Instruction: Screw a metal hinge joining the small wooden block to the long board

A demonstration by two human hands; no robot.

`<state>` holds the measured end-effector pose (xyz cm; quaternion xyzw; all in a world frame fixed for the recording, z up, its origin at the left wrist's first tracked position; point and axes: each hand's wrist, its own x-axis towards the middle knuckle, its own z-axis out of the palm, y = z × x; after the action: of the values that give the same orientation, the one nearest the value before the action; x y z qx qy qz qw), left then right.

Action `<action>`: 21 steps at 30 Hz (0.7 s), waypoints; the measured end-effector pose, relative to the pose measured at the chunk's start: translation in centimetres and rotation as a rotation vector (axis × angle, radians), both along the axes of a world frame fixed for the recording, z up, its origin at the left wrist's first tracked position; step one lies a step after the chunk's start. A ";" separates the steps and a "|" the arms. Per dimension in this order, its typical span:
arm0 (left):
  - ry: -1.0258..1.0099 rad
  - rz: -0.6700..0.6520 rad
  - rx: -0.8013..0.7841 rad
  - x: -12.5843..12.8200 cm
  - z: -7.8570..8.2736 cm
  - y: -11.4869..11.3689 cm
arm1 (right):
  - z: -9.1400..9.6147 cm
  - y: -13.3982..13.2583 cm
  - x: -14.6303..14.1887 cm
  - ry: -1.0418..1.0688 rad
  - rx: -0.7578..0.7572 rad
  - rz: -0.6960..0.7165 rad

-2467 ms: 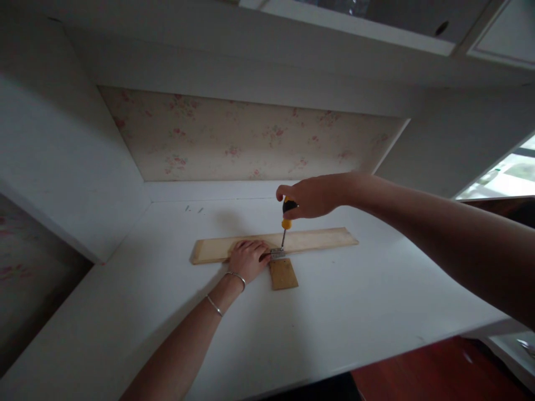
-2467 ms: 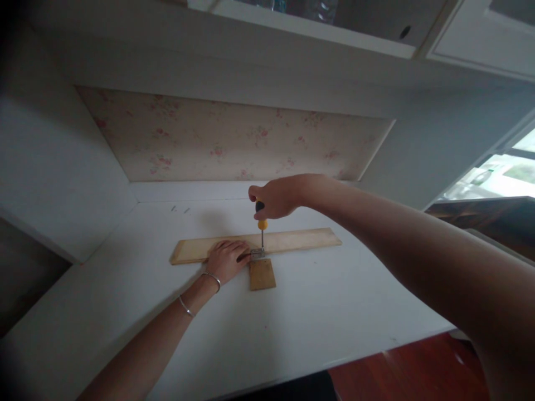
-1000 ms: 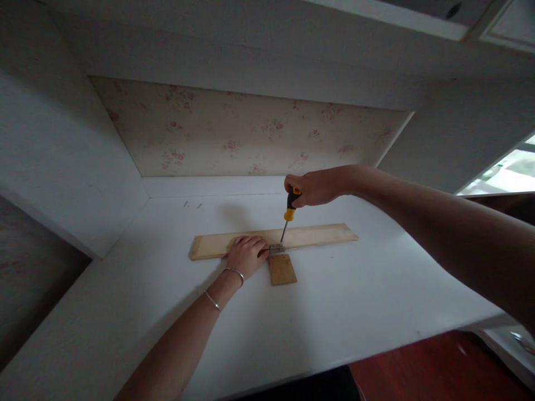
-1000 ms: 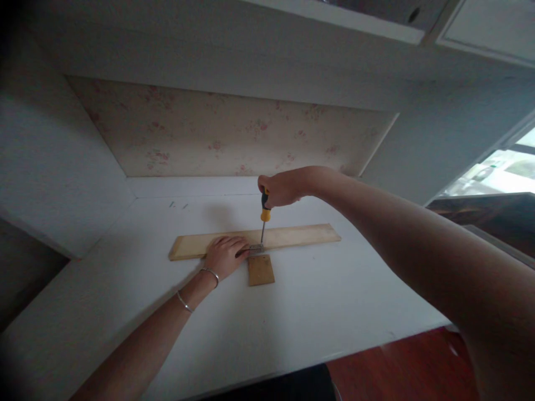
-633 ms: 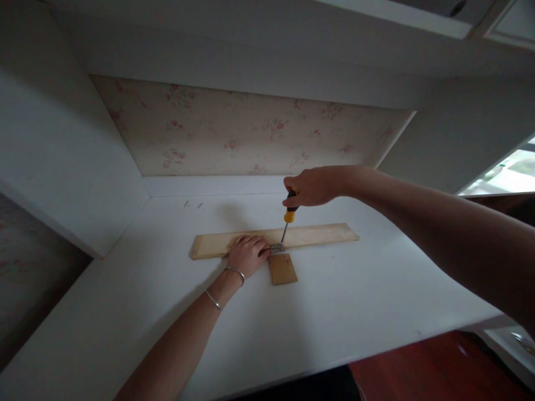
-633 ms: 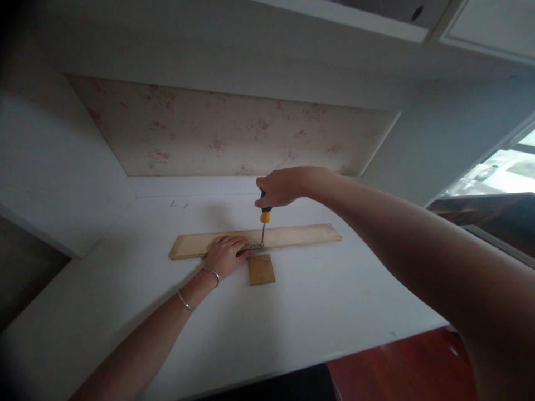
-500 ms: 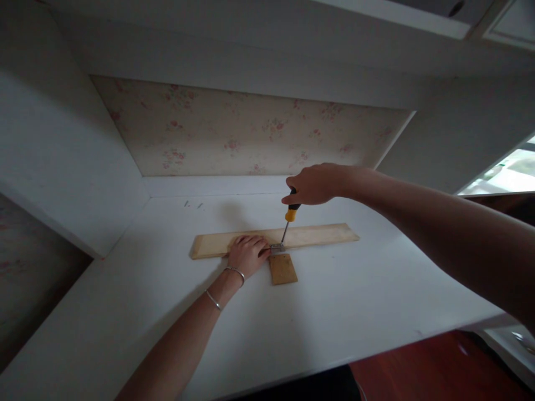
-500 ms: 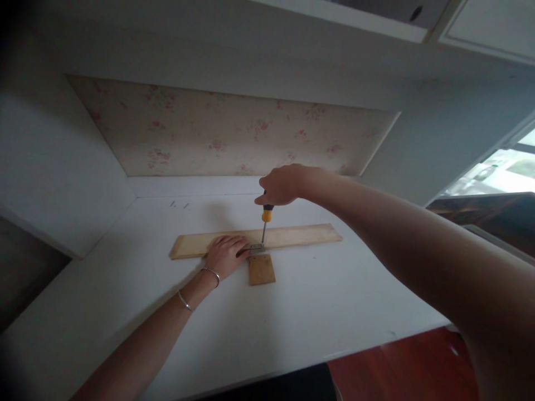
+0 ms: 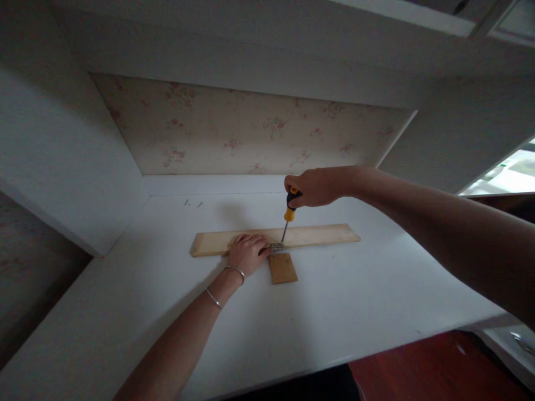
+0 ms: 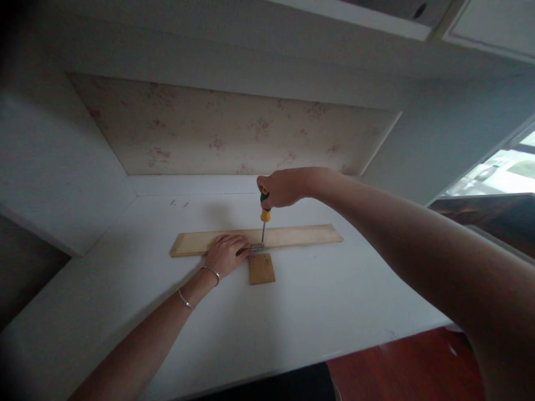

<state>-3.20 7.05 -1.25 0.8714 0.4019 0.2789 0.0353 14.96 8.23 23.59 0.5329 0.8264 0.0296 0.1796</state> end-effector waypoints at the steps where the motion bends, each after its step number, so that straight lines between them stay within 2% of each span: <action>1: 0.000 0.000 -0.001 0.0 0.0 0.0 | 0.0 0.1 0.0 -0.056 0.064 -0.022; 4: -0.002 0.003 -0.001 0.0 0.0 0.0 | -0.1 0.3 -0.2 -0.152 0.204 -0.069; 9: -0.007 0.012 0.005 0.0 0.0 0.0 | -0.1 0.0 -0.4 0.033 0.010 0.030; 14: -0.014 0.019 0.011 0.1 -0.1 -0.1 | -0.2 -0.3 -0.6 -0.147 0.245 -0.019; 21: -0.017 0.018 0.017 0.1 -0.1 0.0 | -0.4 -0.3 -0.1 -0.154 0.279 -0.053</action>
<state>-3.12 7.02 -1.32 0.8657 0.4070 0.2901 0.0286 14.81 7.92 23.21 0.5702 0.7838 0.1800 0.1676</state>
